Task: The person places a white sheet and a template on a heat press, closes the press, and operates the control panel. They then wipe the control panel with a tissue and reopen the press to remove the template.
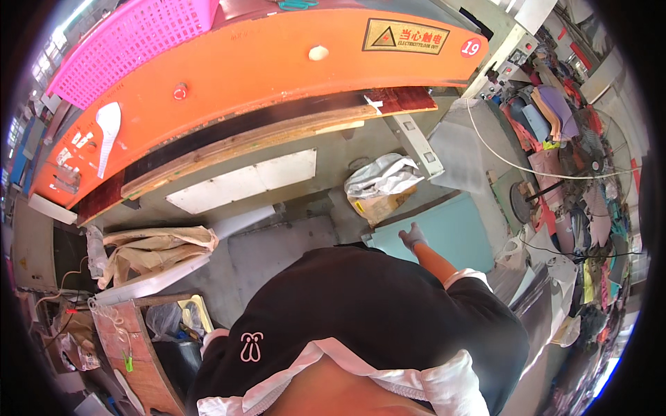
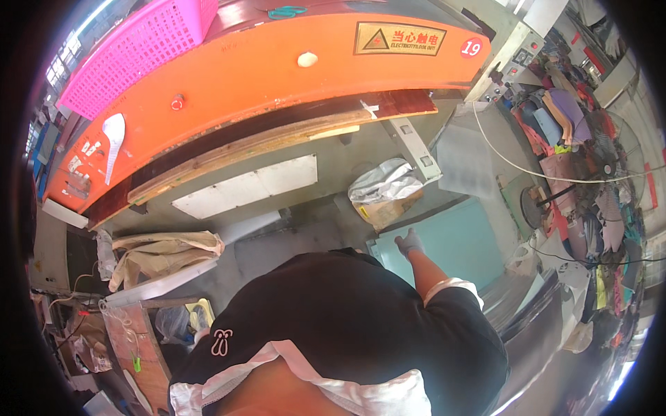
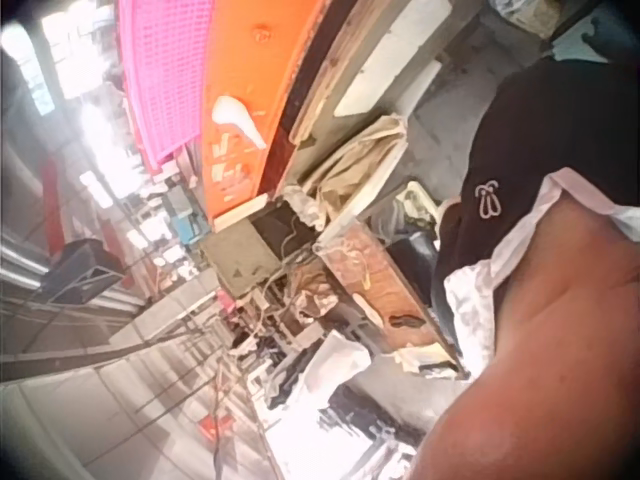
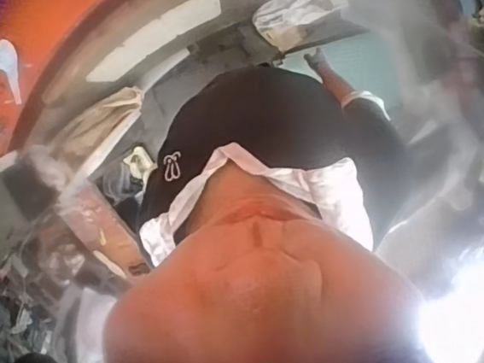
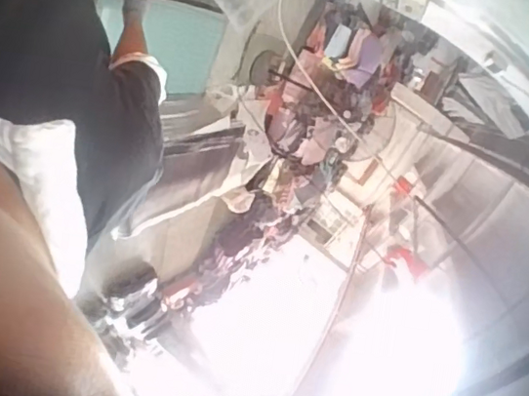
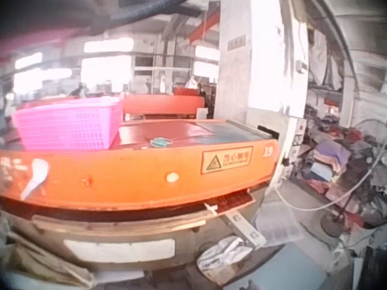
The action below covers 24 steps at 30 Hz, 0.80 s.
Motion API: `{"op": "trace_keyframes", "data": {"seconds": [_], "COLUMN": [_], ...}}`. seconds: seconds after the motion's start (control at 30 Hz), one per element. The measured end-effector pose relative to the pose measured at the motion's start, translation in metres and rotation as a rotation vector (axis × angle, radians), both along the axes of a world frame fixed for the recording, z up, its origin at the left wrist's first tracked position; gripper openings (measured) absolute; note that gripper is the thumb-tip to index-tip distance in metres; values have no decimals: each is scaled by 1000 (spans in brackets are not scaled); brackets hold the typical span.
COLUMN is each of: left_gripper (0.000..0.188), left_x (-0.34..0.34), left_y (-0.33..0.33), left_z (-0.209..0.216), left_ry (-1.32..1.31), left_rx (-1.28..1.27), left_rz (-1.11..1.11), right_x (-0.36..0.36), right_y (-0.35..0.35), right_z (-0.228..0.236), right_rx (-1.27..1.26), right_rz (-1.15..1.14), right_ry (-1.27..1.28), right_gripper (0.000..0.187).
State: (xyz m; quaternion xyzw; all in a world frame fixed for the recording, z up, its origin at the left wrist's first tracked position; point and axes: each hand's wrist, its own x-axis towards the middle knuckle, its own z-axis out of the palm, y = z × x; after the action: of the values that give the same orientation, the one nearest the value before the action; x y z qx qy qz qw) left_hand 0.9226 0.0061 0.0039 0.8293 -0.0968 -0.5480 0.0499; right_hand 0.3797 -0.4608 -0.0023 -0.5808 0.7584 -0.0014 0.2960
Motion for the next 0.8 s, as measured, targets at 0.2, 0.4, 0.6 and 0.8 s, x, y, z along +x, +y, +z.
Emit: {"op": "trace_keyframes", "data": {"seconds": [0.2,0.4,0.6,0.8], "left_gripper": [39,39,39,39], "left_x": [-28,-70,-103,-124], "left_y": [-12,-28,-51,-97], "left_z": [-10,-10,-3,17], "left_ry": [56,168,292,458], "left_rx": [-61,-81,-70,-118], "left_rz": [-36,-141,-239,-346], "right_x": [8,7,-19,-3], "right_y": [-16,-22,-37,-47], "right_z": [-3,-27,-67,-71], "right_rx": [-298,-178,-102,16], "right_rz": [162,222,211,213], "right_ry": [-277,-180,-129,-194], "right_gripper": [58,62,64,66]}}
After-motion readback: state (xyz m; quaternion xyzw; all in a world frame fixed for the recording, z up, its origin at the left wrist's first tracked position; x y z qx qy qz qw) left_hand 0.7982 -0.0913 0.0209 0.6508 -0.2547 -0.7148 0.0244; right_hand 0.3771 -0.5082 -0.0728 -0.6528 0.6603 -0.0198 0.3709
